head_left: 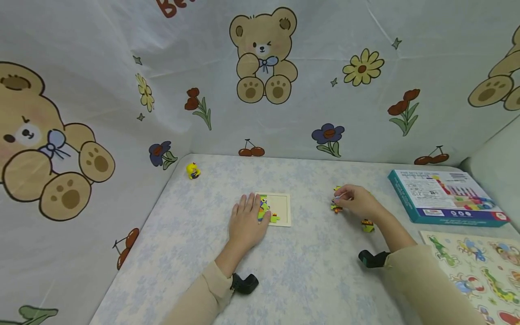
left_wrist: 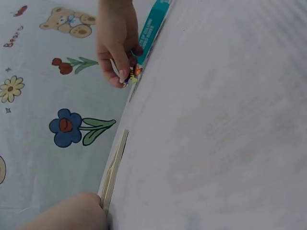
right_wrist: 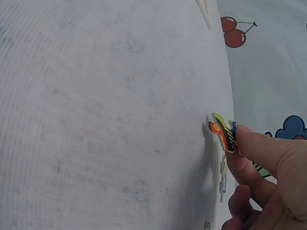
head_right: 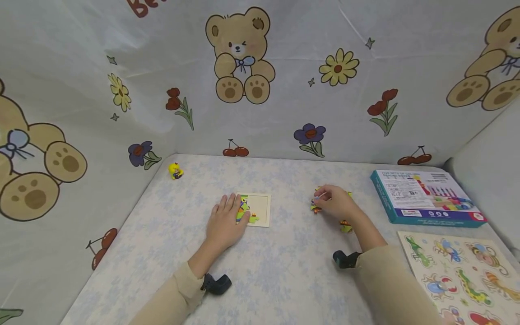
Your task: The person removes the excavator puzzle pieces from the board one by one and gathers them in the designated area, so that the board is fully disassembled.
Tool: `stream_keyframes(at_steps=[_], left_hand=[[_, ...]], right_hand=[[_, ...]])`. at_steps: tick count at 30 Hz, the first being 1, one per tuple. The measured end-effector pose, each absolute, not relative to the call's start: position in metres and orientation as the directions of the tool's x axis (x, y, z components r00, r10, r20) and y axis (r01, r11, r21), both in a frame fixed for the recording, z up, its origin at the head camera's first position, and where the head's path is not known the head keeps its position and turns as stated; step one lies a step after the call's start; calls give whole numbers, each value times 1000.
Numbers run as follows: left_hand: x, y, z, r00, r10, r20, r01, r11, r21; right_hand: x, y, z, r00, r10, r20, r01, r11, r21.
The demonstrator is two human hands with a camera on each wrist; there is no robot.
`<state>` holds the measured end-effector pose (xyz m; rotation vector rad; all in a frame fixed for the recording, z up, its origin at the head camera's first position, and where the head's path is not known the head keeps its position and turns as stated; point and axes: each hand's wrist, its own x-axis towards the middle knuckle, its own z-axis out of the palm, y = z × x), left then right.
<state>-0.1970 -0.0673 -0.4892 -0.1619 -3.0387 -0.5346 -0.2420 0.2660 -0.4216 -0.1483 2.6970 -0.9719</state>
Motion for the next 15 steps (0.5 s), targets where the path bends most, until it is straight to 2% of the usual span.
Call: stream_keyframes(at_steps=[15], left_hand=[[-197, -65, -486, -996, 80, 45, 91, 920, 382]], right_hand=[[-245, 271, -429, -968, -144, -208, -9, 842, -539]])
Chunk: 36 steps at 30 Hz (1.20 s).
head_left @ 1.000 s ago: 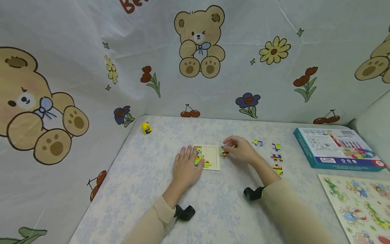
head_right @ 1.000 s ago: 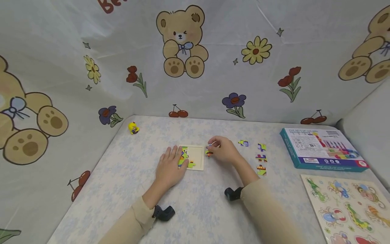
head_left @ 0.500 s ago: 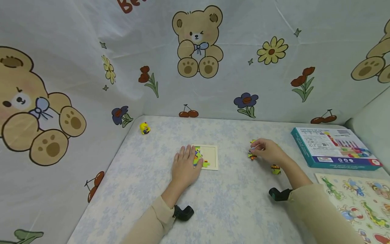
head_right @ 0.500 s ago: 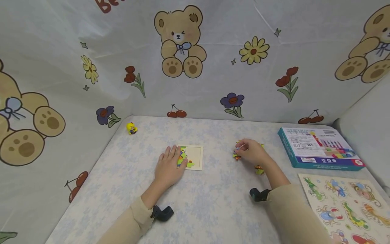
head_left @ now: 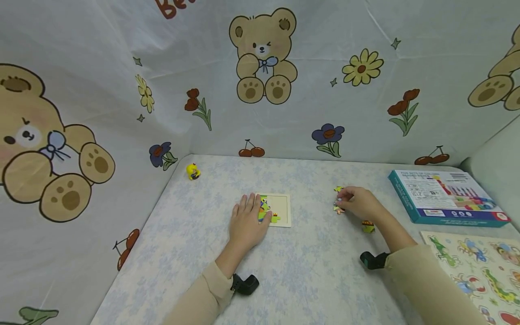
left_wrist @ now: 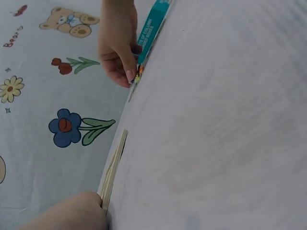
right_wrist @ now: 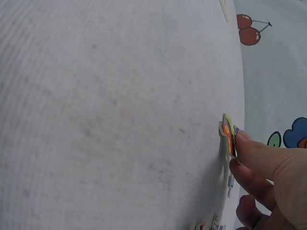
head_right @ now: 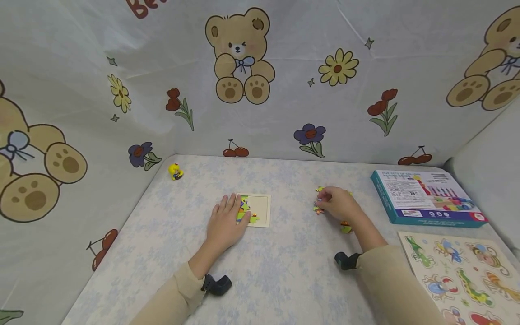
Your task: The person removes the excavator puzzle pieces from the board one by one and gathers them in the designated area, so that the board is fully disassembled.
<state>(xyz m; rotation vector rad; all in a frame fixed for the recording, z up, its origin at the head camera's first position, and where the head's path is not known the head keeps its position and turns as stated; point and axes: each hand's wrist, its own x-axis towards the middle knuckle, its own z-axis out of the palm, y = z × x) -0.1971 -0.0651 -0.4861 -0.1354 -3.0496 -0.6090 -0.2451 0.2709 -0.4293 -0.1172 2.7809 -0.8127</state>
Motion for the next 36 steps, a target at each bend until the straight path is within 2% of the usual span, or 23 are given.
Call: stream_keyframes(at_steps=[25, 36], left_hand=[[-197, -65, -488, -994, 87, 61, 104, 919, 381], [-197, -69, -487, -993, 90, 75, 113, 895, 431]], right_hand=[[-241, 273, -430, -976, -189, -108, -131, 906, -402], [-234, 244, -428, -973, -228, -18, -190, 850, -491]])
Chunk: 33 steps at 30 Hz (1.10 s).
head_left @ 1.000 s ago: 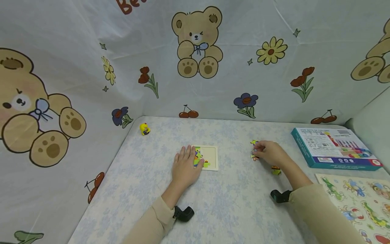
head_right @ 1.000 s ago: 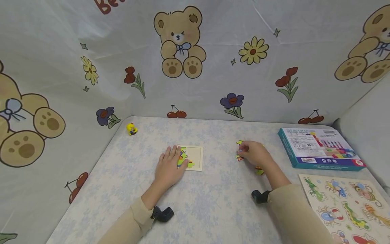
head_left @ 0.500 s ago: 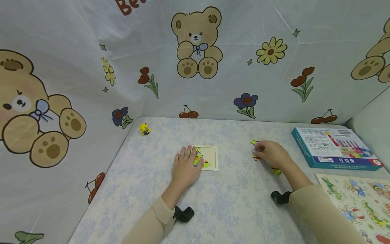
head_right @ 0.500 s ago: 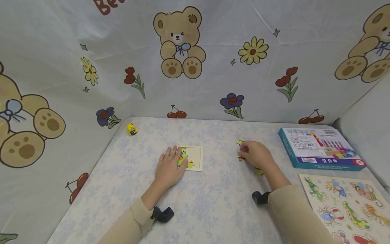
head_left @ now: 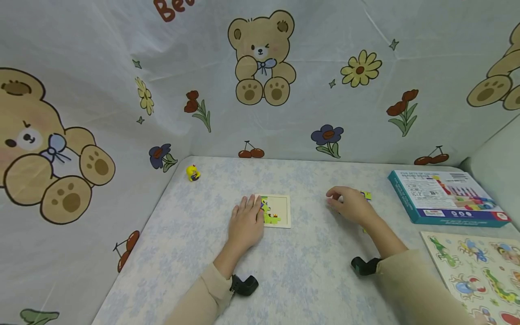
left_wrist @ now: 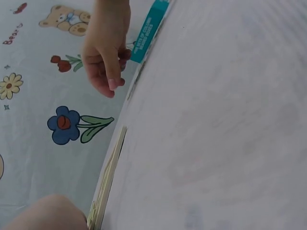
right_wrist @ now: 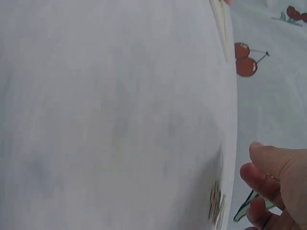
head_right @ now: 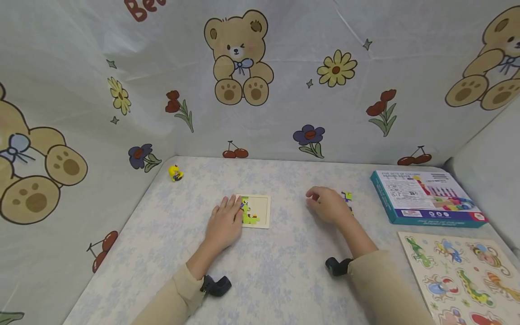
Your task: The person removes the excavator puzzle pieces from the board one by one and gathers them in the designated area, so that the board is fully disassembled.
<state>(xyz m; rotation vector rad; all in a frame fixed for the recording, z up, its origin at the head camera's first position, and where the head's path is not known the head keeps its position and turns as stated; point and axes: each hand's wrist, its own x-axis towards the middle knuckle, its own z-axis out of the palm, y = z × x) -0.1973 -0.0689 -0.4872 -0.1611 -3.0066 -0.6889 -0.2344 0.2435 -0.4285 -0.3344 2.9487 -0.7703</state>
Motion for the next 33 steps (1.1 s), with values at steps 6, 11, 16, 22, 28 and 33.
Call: stream_keyframes(at_steps=[6, 11, 16, 22, 28, 33], left_hand=[[-199, -73, -487, -992, 103, 66, 122, 885, 449], [-199, -75, -484, -991, 115, 71, 135, 874, 467], [-199, -77, -483, -990, 124, 69, 142, 881, 451], [-198, -77, -482, -990, 125, 71, 144, 886, 440], [-199, -78, -484, -987, 135, 84, 158, 889, 430], [-198, -78, -483, -986, 141, 93, 167, 893, 417]], right_hand=[[-232, 209, -429, -966, -258, -16, -210, 821, -530], [-229, 178, -431, -956, -291, -28, -227, 800, -556], [-227, 151, -436, -935, -353, -42, -268, 778, -568], [-223, 127, -441, -899, -438, -11, -355, 743, -567], [-220, 116, -445, -882, -471, 8, -393, 727, -563], [-218, 112, -446, -882, -471, 15, -391, 714, -580]])
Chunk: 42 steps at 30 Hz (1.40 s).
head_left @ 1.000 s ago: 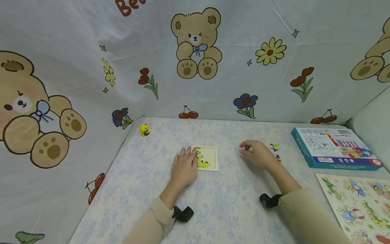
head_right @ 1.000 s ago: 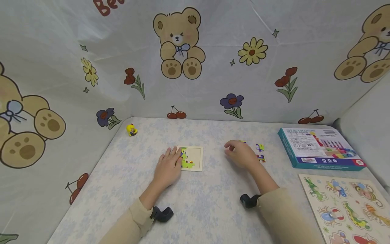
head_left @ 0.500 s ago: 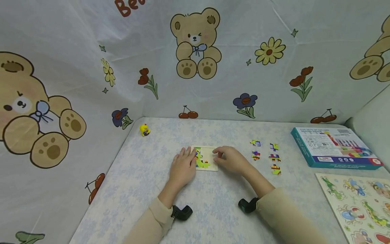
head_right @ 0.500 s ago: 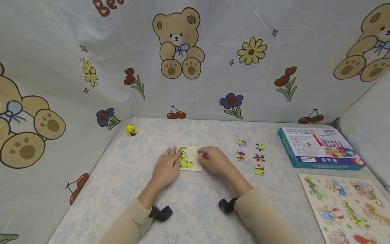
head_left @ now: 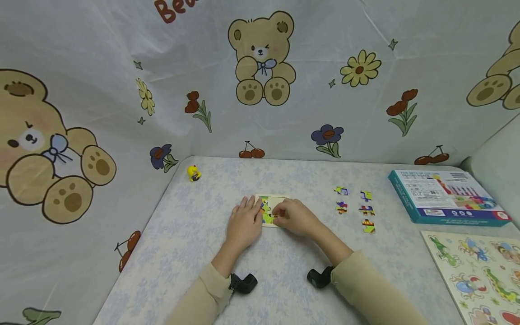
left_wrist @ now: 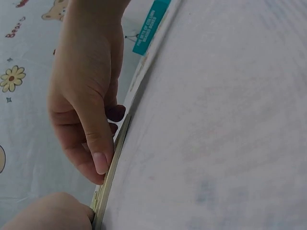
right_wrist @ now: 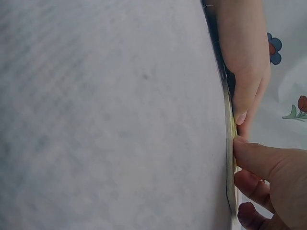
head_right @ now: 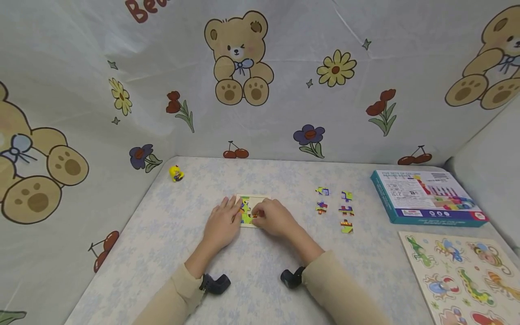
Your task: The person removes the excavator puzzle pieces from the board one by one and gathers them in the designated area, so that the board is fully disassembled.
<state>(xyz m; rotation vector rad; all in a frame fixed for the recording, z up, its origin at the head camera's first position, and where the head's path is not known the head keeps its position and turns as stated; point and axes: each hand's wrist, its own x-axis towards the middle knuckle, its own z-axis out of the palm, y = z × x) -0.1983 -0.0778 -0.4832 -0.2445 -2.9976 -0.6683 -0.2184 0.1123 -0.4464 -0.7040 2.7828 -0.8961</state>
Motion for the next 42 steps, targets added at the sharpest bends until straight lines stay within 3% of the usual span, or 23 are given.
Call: stream_keyframes(at_steps=[15, 25, 42], left_hand=[[-198, -77, -482, -986, 141, 93, 167, 899, 405], [-198, -77, -484, -987, 139, 82, 160, 896, 414], [-196, -76, -487, -983, 145, 114, 180, 891, 417]], right_hand=[[-221, 109, -444, -899, -430, -83, -240, 642, -728], [-217, 131, -441, -919, -384, -85, -179, 600, -779], [-201, 233, -422, -956, -264, -127, -104, 712, -694]])
